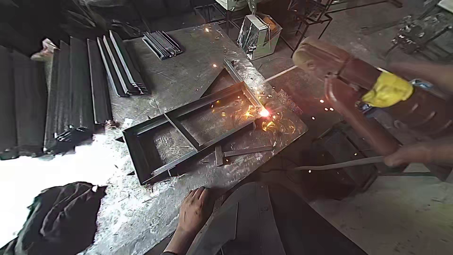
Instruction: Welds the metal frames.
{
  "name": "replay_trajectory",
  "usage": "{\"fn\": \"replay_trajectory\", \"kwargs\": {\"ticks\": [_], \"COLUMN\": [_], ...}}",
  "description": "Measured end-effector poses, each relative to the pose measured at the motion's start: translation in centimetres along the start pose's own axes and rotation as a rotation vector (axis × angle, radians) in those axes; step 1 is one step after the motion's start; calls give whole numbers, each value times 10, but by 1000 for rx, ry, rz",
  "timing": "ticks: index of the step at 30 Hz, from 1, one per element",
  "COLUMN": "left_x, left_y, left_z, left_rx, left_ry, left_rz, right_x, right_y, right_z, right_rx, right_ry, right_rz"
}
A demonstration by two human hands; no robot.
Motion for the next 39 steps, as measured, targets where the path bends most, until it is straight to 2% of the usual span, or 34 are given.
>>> {"fn": "replay_trajectory", "kwargs": {"ticks": [2, 3, 5, 9, 13, 20, 30, 39], "left_x": [2, 2, 1, -2, -3, -4, -2, 1], "left_y": [1, 1, 0, -3, -5, -6, -4, -1], "left_z": [-3, -3, -2, 3, 3, 5, 4, 0], "left_rx": [1, 2, -7, 4, 12, 48, 43, 45], "left_ry": [20, 23, 17, 21, 4, -7, -38, -23], "left_rz": [-6, -8, -1, 18, 22, 23, -2, 2], "right_x": [-5, 0, 4, 3, -4, 4, 24, 16], "right_y": [7, 30, 56, 54, 49, 49, 37, 31], "right_z": [25, 44, 86, 161, 204, 227, 256, 266], "right_rx": [162, 189, 260, 221, 45, 38, 113, 99], "right_ry": [-28, -36, 25, 151, 330, 318, 243, 262], "right_rz": [138, -24, -195, -297, -476, -529, -445, -395]}}
Point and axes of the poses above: each hand's wrist, its own x-axis towards the middle knuckle, its own z-axis out of the palm, y = z × x, the point moved 6 cm from there along x, towards the middle knuckle, and after that the axes turned 4 degrees about x, right-handed, at the moved point
